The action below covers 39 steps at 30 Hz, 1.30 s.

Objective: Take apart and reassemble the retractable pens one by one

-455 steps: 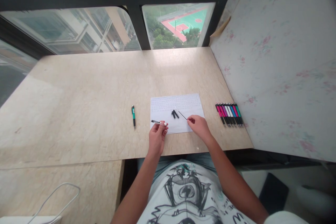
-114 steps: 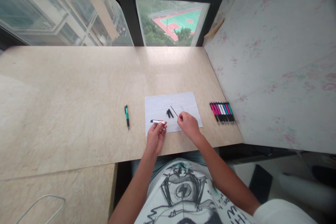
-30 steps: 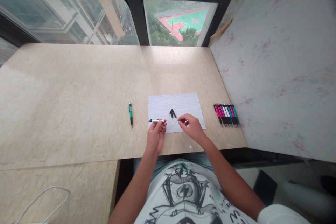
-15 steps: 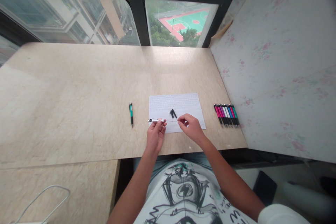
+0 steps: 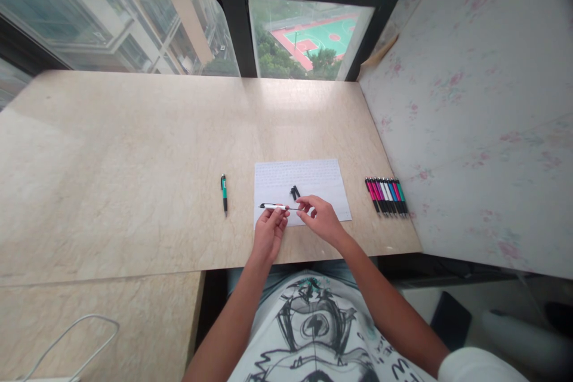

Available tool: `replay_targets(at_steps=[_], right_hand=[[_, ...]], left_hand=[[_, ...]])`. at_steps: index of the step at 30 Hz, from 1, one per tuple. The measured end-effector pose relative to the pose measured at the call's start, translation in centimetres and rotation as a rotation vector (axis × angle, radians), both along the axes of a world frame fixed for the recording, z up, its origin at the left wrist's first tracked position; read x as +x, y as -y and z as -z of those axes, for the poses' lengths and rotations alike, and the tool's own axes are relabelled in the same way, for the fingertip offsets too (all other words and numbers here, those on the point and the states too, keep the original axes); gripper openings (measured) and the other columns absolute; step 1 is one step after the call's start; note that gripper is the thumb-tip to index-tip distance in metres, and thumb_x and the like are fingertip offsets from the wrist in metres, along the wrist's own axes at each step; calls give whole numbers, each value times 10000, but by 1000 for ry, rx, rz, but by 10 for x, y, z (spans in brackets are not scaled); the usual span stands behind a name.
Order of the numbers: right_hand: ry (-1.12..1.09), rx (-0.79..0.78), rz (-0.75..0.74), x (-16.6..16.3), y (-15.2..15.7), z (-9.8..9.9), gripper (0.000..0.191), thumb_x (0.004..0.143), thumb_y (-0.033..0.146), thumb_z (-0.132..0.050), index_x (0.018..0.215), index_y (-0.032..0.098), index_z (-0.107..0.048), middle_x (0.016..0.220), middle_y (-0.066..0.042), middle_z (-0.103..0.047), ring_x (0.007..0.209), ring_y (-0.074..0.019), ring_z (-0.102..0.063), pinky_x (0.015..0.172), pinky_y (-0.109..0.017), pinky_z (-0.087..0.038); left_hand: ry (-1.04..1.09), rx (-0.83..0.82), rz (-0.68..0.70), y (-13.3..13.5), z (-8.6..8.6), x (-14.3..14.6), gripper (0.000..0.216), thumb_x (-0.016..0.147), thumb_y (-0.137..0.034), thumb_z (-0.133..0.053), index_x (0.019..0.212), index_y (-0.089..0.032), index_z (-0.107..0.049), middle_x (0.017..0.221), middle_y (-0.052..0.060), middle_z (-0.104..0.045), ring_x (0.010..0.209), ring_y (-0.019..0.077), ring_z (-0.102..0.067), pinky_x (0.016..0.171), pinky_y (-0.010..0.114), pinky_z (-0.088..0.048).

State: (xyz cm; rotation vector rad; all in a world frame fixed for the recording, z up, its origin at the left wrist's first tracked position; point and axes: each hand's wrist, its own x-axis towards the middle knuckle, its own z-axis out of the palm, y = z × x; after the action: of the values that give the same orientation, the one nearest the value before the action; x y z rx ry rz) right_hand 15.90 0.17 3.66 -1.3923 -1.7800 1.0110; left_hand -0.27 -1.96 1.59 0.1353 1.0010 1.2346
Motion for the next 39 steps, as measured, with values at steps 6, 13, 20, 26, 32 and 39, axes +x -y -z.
replay_targets(at_steps=[6, 13, 20, 26, 32, 39], right_hand=[[334, -17, 54, 4, -9, 8, 303, 796, 112, -553, 1076, 206, -621, 990, -46, -662, 834, -170, -612, 766, -301, -485], [712, -1, 186, -19, -21, 17, 209, 875, 263, -573, 1078, 222, -606, 1048, -97, -610, 946, -229, -583, 673, -293, -458], [777, -36, 251, -23, -26, 16, 95, 901, 240, -531, 919, 204, -616, 980, -103, -617, 895, -224, -584, 616, -281, -425], [439, -86, 301, 11, -20, 14, 83, 855, 241, -553, 857, 215, -632, 837, -35, -682, 742, -176, -624, 653, -289, -460], [-8, -64, 179, 40, 2, 0, 149, 822, 263, -573, 887, 212, -696, 905, -41, -712, 806, -170, -654, 647, -267, -508], [-97, -33, 204, 46, 13, -6, 150, 817, 269, -591, 878, 200, -710, 918, -63, -716, 813, -184, -657, 632, -271, -532]], left_hand=[[14, -4, -61, -2, 0, -5, 140, 763, -147, -730, 878, -130, -652, 900, 67, -712, 742, 86, -666, 645, 156, -523], [15, -11, -68, -1, -4, -8, 148, 759, -144, -737, 878, -131, -651, 889, 64, -714, 737, 87, -667, 637, 159, -524], [3, -2, -76, -1, -3, -9, 138, 766, -149, -729, 882, -128, -658, 889, 69, -711, 737, 88, -664, 635, 156, -523], [10, 2, -69, -1, 0, -8, 154, 759, -150, -734, 892, -127, -661, 883, 68, -711, 736, 88, -666, 638, 154, -521], [-2, -6, -53, -2, 0, -4, 141, 767, -164, -733, 885, -130, -663, 901, 69, -709, 744, 86, -662, 648, 156, -524], [-11, -4, -45, -2, -2, 0, 162, 754, -161, -745, 887, -120, -663, 901, 71, -705, 743, 87, -659, 643, 154, -519]])
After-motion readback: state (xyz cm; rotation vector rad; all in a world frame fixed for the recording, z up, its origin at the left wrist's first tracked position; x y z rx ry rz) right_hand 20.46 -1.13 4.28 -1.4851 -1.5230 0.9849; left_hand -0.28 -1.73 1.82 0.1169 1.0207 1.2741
